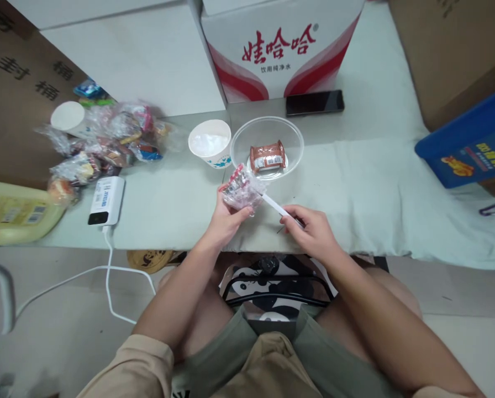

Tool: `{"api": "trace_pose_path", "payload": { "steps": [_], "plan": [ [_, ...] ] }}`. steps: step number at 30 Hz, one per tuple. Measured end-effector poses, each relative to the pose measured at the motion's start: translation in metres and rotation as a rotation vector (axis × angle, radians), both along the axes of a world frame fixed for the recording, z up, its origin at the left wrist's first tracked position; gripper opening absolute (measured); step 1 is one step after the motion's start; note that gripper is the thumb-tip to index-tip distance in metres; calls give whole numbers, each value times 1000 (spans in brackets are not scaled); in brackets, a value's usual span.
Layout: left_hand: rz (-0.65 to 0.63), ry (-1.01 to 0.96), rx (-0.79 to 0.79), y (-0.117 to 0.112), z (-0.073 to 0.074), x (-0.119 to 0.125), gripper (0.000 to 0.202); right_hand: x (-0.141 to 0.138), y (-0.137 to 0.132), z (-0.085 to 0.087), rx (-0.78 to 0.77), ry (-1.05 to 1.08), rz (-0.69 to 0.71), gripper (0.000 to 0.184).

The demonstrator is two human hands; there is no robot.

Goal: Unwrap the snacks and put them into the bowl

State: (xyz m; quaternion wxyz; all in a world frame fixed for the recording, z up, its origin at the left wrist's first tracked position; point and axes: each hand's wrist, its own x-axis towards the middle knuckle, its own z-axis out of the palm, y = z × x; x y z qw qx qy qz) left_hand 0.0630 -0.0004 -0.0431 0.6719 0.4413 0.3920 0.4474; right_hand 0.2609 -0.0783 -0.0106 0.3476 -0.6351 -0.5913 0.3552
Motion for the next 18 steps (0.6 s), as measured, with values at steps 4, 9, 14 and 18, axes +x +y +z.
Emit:
{"api": "trace_pose_path", "payload": {
  "steps": [4, 9, 14, 18],
  "plan": [
    [-33, 30, 4, -4, 4, 2, 70, -5, 3, -1, -20, 42, 15, 29],
    [133, -134, -45, 7, 14, -8, 73, 8, 3, -1, -65, -36, 66, 30],
    [199, -31, 12, 11, 13, -22, 76, 37, 7, -10, 105, -378, -75, 29],
    [103, 163, 102, 4, 9, -27, 85, 51, 11, -19, 200, -669, -226, 30]
  ]
}}
